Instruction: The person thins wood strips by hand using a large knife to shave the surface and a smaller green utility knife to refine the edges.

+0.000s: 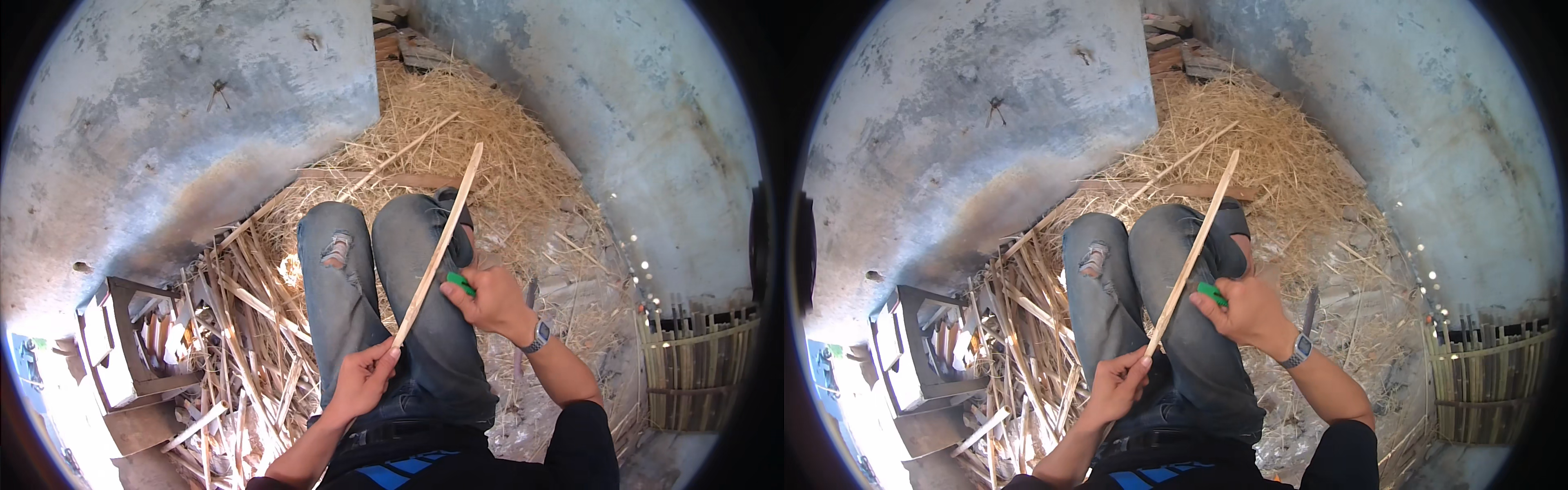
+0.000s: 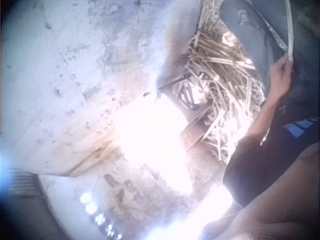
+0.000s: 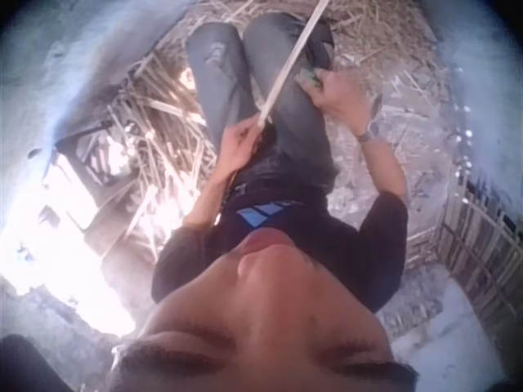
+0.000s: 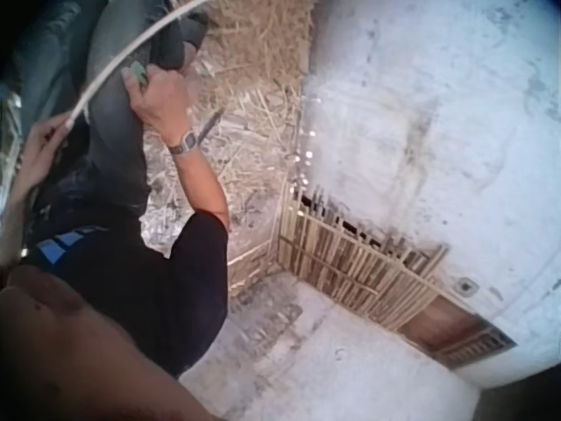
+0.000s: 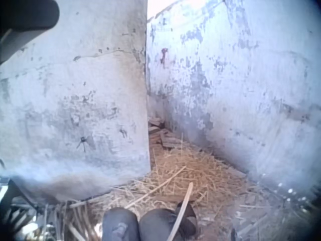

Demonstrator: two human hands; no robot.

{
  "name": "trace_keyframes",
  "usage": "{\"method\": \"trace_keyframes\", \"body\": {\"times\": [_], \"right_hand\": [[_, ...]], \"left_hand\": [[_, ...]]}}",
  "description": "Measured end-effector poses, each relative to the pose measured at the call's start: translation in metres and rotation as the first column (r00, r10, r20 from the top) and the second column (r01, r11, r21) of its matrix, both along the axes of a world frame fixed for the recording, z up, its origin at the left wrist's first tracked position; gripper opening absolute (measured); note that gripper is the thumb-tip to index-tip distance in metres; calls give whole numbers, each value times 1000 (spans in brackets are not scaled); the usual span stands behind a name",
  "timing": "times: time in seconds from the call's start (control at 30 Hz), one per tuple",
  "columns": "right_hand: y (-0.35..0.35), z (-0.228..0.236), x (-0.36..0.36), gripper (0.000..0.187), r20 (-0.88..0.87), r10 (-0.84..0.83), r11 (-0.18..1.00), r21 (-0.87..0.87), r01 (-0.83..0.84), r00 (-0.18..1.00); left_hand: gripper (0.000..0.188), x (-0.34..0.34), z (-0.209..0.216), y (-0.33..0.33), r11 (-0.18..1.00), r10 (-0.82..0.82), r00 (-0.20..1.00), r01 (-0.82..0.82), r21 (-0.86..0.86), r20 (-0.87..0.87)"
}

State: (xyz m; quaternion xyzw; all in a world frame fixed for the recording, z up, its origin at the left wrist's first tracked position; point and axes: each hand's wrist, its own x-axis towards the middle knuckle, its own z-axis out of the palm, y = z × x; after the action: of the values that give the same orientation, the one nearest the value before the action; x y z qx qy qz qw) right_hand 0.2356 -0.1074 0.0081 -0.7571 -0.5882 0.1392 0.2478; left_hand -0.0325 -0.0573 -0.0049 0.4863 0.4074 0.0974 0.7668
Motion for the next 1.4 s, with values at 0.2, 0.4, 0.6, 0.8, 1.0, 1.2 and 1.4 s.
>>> {"method": "trace_keyframes", "body": {"times": [0.2, 0.4, 0.6, 0.8, 1.0, 1.2, 1.4], "right_hand": [[3, 7, -11, 52, 5, 108, 992, -72, -107, 994], [2, 12, -12, 54, 6, 154, 976, -156, -151, 988], [3, -1, -8, 57, 81, 185, 980, -87, -178, 979], [24, -12, 16, 61, 221, -4, 999, 43, -6, 975], [7, -11, 228, 66, 93, -693, 716, 203, 667, 715], [20, 2, 128, 46, -219, -277, 920, 220, 324, 936], [5, 25, 20, 30, -305, -7, 996, 81, 33, 952]], "left_hand": [[35, 7, 0, 4, 994, -32, 995, 42, -99, 99], [39, 8, -2, 5, 984, -22, 991, 45, -170, 131], [42, 5, -6, 1, 983, -14, 988, 42, -181, 153], [40, 0, -8, -1, 991, -2, 992, 19, -133, 127], [35, -40, -4, -29, 987, -111, 993, 114, -117, 38], [34, -13, -1, -15, 997, -28, 999, 30, -68, 27], [34, 8, -6, 2, 995, 25, 998, -30, 97, 50]]}}
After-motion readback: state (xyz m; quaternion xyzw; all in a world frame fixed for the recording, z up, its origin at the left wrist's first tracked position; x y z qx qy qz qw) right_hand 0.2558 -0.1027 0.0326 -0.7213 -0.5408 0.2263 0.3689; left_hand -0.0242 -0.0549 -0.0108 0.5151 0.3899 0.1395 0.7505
